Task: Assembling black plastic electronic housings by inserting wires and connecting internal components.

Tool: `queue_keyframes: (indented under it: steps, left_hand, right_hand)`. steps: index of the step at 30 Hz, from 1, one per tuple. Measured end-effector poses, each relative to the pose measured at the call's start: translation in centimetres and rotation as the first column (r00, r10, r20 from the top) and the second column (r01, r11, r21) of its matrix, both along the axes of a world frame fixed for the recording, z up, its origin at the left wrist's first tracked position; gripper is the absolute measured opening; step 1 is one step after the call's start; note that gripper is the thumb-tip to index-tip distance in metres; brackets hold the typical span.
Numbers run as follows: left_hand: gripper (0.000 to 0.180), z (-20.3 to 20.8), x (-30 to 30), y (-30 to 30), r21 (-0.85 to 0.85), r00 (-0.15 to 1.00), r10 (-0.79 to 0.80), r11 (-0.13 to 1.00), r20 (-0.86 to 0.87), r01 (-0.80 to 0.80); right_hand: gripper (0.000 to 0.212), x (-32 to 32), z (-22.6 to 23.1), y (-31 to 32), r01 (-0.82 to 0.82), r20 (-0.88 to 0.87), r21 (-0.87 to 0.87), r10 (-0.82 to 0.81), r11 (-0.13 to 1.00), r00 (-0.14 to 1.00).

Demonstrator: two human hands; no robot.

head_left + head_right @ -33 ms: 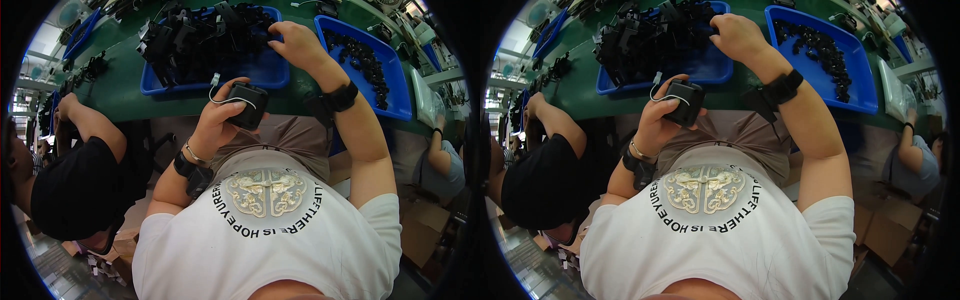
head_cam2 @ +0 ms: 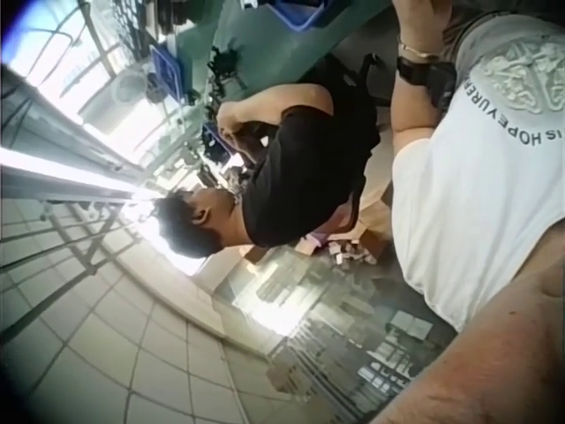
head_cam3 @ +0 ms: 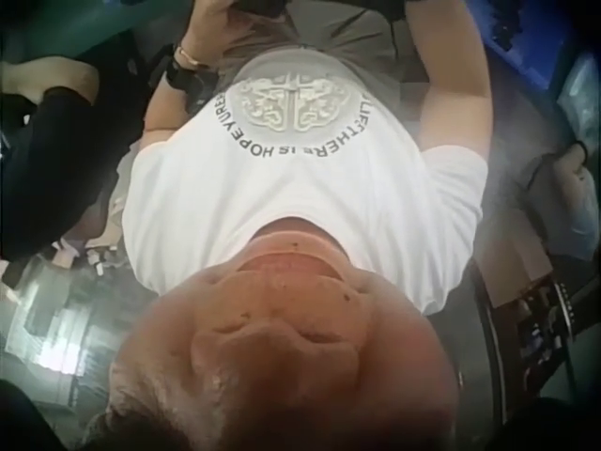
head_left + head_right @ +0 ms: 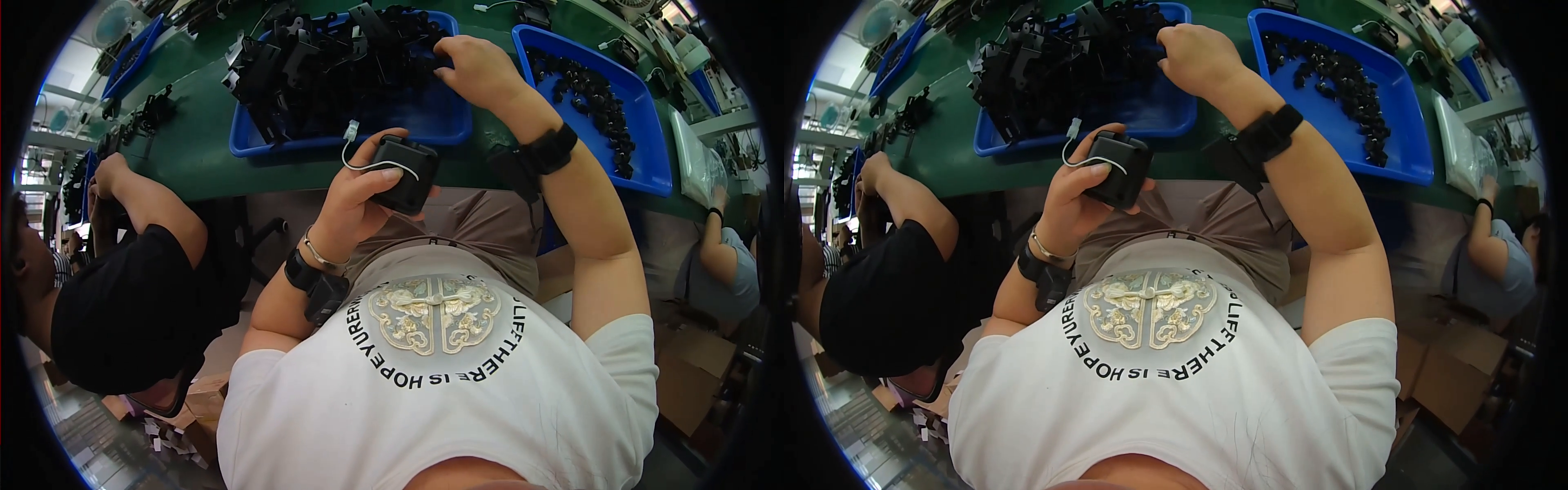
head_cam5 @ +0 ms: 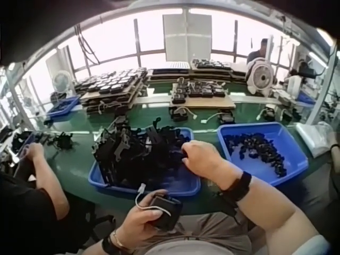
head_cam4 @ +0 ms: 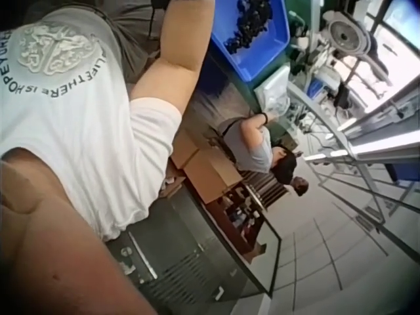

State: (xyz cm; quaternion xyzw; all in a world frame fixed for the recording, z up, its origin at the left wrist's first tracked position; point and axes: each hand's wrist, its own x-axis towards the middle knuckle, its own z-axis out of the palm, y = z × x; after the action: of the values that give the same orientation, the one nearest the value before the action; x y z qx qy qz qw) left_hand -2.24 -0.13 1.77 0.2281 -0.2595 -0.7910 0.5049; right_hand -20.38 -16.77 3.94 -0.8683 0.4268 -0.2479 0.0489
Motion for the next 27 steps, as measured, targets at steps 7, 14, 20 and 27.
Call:
queue_keyframes:
  steps: [7,14,20,27]
  left_hand:
    - [0.053,0.1,-0.2,0.9,0.066,1.000,-0.025,0.998,-0.006,0.025]
    - [0.053,-0.3,-0.3,0.8,0.095,0.999,-0.042,0.995,0.028,0.039]
    - [0.053,-0.4,-0.4,0.5,0.096,0.997,-0.051,0.994,0.061,0.045]
    - [0.055,-0.3,-0.5,0.4,0.072,0.995,-0.103,0.992,-0.002,0.102]
  right_hand:
    - [0.015,-0.6,0.4,-0.4,0.001,-0.176,-0.093,-0.017,0.996,0.984]
    - [0.018,-4.0,1.4,1.2,0.018,0.114,0.236,-0.046,0.972,0.992]
    - [0.027,-5.0,0.9,4.2,-0.208,0.553,0.233,0.046,0.950,0.832]
    - [0.030,-5.9,1.0,9.7,-0.326,0.449,0.061,0.266,0.943,0.853]
